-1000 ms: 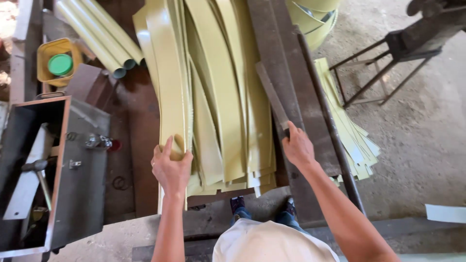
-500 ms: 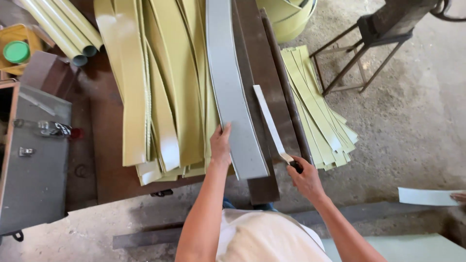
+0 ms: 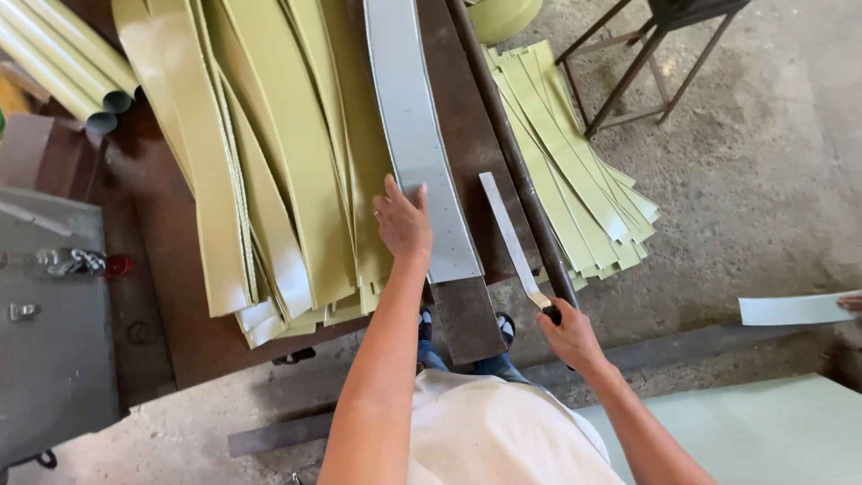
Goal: Marking lines on curved metal strips using a scribing tool and a metal guide for fabrication.
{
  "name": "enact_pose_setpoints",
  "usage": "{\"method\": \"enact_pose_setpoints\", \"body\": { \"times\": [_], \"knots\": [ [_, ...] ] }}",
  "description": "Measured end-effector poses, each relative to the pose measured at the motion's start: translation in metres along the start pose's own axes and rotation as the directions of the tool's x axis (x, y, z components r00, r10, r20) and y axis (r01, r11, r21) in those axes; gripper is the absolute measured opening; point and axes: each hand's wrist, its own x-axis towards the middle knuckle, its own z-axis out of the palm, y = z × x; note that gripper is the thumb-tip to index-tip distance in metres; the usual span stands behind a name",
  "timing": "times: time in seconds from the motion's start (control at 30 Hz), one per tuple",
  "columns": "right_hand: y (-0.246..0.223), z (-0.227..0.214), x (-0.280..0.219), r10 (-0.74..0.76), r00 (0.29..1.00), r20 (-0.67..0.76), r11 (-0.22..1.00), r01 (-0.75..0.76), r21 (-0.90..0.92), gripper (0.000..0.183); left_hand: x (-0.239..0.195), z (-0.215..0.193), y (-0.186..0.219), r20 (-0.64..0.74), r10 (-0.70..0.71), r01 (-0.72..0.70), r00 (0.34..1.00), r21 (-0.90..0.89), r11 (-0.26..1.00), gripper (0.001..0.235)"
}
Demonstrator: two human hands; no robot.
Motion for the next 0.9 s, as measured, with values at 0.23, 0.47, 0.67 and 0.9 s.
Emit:
{"method": "enact_pose_setpoints", "body": {
  "times": [0.23,0.47,0.67,0.9],
  "knots": [
    [-0.045,0.000,-0.014,0.230,0.967,0.107,0.971,-0.235,0.034,0.038,0.002,0.041,-0.018,0.081,0.542,-0.537,0.836,0.315,0.782,0.052],
    [-0.051,-0.009,-0.011,0.355,0.926,0.129,0.861,-0.378,0.340,0.046,0.004,0.045,-0.009,0.145,0.483,-0.504,0.863,0.288,0.814,0.059],
    [-0.073,-0.024,-0.013,0.408,0.873,0.268,0.699,-0.487,0.523,0.052,0.004,0.047,-0.008,0.117,0.506,-0.517,0.854,0.294,0.804,0.060],
    [-0.088,-0.051,-0.021,0.454,0.809,0.374,0.759,-0.571,0.313,0.050,0.003,0.049,-0.008,0.125,0.510,-0.522,0.851,0.292,0.801,0.059]
  ]
}}
